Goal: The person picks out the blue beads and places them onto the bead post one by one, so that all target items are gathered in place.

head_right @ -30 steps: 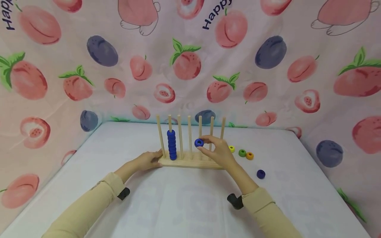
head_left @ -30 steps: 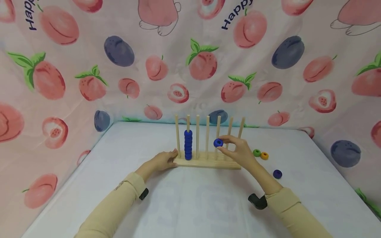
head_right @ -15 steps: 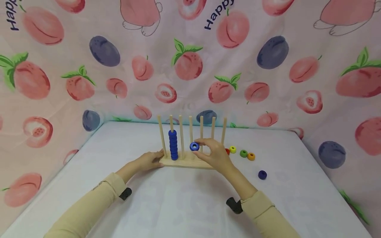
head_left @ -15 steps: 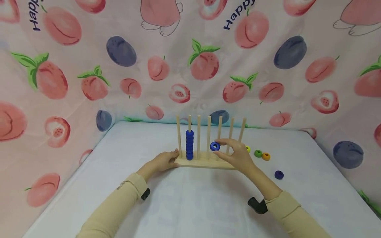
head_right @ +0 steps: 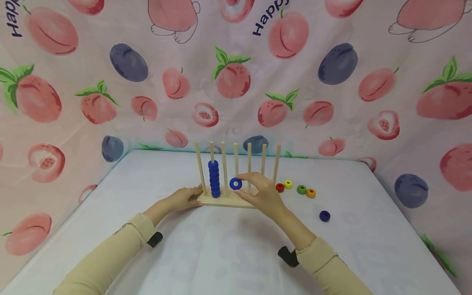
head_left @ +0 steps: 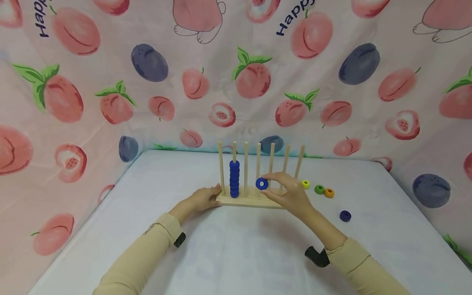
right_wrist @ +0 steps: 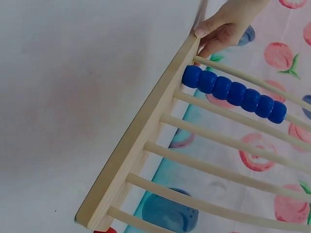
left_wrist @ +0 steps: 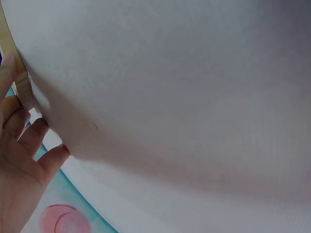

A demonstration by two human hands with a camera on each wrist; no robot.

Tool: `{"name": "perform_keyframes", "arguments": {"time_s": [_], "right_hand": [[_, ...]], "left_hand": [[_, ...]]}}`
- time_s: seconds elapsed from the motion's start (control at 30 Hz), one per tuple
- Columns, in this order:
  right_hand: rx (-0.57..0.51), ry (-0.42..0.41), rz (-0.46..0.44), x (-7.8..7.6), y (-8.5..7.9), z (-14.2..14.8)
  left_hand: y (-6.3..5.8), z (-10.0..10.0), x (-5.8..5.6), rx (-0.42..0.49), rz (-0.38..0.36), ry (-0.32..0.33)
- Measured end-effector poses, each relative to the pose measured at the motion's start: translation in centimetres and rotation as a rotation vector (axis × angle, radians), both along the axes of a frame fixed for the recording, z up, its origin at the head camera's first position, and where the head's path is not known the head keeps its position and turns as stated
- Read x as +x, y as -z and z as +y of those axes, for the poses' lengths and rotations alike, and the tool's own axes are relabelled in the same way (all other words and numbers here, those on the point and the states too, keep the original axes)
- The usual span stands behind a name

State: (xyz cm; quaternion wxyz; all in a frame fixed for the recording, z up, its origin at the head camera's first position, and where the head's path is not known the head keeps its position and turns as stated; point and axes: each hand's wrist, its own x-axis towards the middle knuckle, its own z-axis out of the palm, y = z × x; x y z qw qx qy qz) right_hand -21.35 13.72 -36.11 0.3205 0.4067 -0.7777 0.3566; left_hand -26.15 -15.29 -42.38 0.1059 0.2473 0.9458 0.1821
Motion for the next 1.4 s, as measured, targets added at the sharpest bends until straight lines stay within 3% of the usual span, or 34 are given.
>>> {"name": "perform_keyframes", "arguments": {"time_s": [0.23, 0.4, 0.67, 0.97, 1.4], "right_hand": [[-0.012, -0.090, 0.024, -0.1, -0.3, -0.7], [-0.005, -0.108, 0.033, -0.4, -0.8, -1.2], [0.014, -0.077, 0.046, -0.9, -1.6, -2.3], [0.024, -0.027, -0.013, -1.6, -2.1, -3.4], [-0.034, -0.063, 0.024, -3.3, -2.5, -5.3]], "left_hand": [[0.5, -0.1, -0.2, -0.020, -0.005, -0.012], [0.6, -0.1, -0.4, -0.013, 0.012, 0.013], [0.4, 0.2, -0.6, -0.033, -0.006, 0.002], [0.4, 0.0, -0.6, -0.035, -0.011, -0.011], [0.7, 0.0, -0.7, -0.025, -0.010, -0.006]]}}
